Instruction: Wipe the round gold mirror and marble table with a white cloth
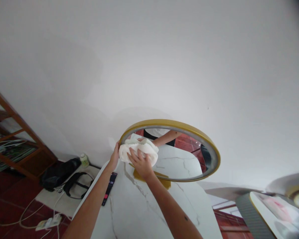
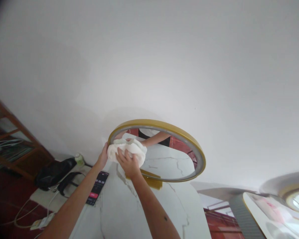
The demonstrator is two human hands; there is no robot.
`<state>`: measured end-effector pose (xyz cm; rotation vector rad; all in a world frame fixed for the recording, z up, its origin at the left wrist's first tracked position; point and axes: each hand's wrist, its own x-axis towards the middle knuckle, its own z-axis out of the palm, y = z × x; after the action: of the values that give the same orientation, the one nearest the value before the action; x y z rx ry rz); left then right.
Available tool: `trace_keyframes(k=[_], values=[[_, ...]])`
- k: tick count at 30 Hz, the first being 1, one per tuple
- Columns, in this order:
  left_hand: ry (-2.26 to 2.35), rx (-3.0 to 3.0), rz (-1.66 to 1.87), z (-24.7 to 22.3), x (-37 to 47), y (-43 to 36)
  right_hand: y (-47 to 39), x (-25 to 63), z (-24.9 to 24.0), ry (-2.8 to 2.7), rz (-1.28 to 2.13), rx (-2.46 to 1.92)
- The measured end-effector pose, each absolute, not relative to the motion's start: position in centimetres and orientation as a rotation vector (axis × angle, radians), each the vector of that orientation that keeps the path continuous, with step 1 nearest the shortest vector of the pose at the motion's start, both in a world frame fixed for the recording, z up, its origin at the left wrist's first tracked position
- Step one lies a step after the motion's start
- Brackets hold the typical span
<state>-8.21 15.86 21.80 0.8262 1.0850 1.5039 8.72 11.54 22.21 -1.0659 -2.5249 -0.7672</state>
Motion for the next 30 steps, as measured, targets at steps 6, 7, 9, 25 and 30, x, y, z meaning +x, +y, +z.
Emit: trace_keyframes(k=[6,7,9,25,30], values=[[1.09,0.821,1.543,20.6,-8.6,16.4,11.7,9.7,16.0,-2.667,-0.638,-0.955],[1.087,0.822,1.546,20.5,-8.7,16.5,11.7,9.8,15.6,-2.673,-0.633,-0.948],[1.082,0.827,1.545,20.4,-8.7,16.4,11.7,9.9,15.6,-2.677,-0.628,-0.945],[1.123,0.845,1.508,20.6,-8.6,16.1,11.1,8.2,19.8,-2.653,-0.568,-1.095],[1.13,0.873,1.526,19.5,-8.9,16.3,10.3,10.8,14.6,-2.741,-0.549,-1.105]])
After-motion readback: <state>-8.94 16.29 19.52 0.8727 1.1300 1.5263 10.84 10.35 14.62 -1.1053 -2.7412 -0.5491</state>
